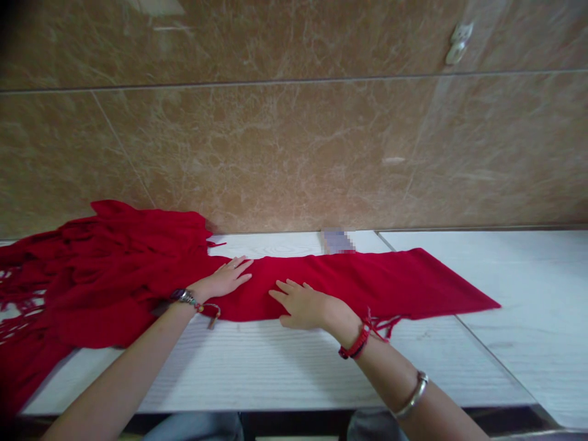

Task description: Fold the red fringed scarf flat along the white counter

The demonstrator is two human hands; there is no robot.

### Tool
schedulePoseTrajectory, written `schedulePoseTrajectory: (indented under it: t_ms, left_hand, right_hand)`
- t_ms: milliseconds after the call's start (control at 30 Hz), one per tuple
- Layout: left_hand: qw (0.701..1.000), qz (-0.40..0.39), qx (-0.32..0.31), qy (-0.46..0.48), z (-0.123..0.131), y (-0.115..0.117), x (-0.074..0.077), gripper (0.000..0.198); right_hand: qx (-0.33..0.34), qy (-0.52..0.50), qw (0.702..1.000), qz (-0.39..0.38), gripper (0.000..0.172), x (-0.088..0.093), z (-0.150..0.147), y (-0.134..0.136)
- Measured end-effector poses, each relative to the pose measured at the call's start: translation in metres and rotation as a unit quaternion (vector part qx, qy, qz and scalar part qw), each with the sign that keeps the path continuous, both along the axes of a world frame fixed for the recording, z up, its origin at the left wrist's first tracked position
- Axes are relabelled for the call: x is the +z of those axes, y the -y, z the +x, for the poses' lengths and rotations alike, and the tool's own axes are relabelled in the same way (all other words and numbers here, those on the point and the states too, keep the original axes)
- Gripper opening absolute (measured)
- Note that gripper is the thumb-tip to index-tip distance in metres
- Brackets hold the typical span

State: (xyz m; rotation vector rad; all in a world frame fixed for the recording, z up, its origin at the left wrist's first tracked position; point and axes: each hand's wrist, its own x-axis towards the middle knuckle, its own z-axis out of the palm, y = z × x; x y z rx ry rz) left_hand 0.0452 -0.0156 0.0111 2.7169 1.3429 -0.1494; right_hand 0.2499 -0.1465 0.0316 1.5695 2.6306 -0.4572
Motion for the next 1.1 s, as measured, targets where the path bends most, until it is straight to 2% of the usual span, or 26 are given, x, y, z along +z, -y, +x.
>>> schedulePoseTrajectory:
  t_ms: [100,200,267,367,467,567,700,867,1000,1100]
  left_hand:
    - [1.0,-0.02,0.008,-0.003,-0.004,0.001,0.0,0.055]
    - [1.0,0.0,0.012,-0.005,-0.002,0.007,0.004,0.051]
    - [1.0,0.026,0.002,-0.003,0.002,0.013,0.006,0.048]
    - [0.998,0.045,-0.028,0.021,0.01,0.022,0.007,0.049]
    - [0.999,0.002,-0.037,0.027,0.016,0.026,0.008,0.052]
    - [0.999,-0.049,-0.017,0.0,0.017,0.028,0.012,0.054]
    - [0.998,-0.065,0.007,-0.015,0.015,0.028,0.018,0.054]
    - [1.0,-0.024,-0.01,0.008,0.02,0.01,0.015,0.052]
    - [0.993,0.021,-0.082,0.08,0.04,-0.014,0.011,0.045]
    - [0.99,0.035,-0.091,0.104,0.057,-0.025,0.008,0.037]
  right_hand:
    - [0.005,0.0,1.0,-0.006,0.062,0.003,0.003,0.003]
    - [0.0,-0.018,0.999,-0.034,0.068,0.008,0.007,0.003]
    - [-0.033,-0.028,0.999,-0.022,0.074,0.009,0.011,0.001]
    - [-0.126,-0.024,0.99,0.052,0.079,0.001,0.018,-0.006]
    - [-0.188,-0.002,0.98,0.06,0.078,-0.011,0.024,-0.012]
    - [-0.182,0.029,0.983,0.024,0.076,-0.019,0.028,-0.014]
    - [-0.18,0.029,0.983,0.025,0.076,-0.02,0.029,-0.014]
    - [-0.252,0.019,0.96,0.12,0.072,-0.026,0.032,-0.024]
    - [-0.272,0.035,0.957,0.095,0.072,-0.034,0.033,-0.03]
    - [-0.27,0.035,0.957,0.099,0.07,-0.035,0.032,-0.029]
